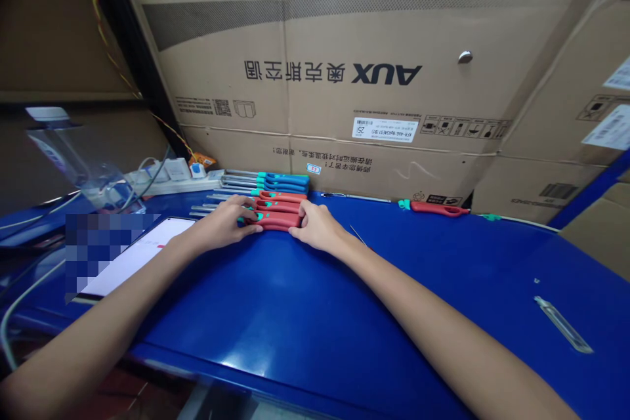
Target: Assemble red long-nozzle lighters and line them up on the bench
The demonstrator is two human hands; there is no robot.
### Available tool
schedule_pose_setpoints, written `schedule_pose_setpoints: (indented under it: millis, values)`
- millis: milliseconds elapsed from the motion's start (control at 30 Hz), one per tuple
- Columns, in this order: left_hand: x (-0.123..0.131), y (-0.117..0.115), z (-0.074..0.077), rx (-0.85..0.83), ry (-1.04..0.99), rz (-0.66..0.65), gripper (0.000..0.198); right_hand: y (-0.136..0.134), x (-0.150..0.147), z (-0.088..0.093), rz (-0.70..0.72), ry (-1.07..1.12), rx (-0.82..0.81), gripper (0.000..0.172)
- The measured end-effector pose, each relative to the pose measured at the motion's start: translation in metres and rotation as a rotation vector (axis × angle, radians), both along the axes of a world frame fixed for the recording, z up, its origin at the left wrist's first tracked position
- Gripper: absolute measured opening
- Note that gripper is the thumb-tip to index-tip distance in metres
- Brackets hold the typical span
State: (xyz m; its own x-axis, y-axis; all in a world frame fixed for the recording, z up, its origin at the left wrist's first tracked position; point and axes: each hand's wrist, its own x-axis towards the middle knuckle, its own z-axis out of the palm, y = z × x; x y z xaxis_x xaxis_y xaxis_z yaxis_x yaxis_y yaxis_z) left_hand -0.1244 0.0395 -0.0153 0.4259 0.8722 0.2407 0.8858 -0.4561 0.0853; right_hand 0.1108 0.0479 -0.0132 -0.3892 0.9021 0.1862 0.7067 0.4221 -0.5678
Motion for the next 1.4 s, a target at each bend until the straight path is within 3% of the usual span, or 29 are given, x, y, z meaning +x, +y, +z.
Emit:
schedule_pose_setpoints:
  millis: [400,1400]
  values:
    - [0.007,0.005,-0.012,0.091,-0.098,-0.092,0.02,0.005,0.013,-0.005,0.005,0.046,0.005,0.023]
    - [0.008,0.0,-0.006,0.074,-0.104,-0.053,0.025,0.007,0.013,-0.002,0.006,0.006,0.003,0.028]
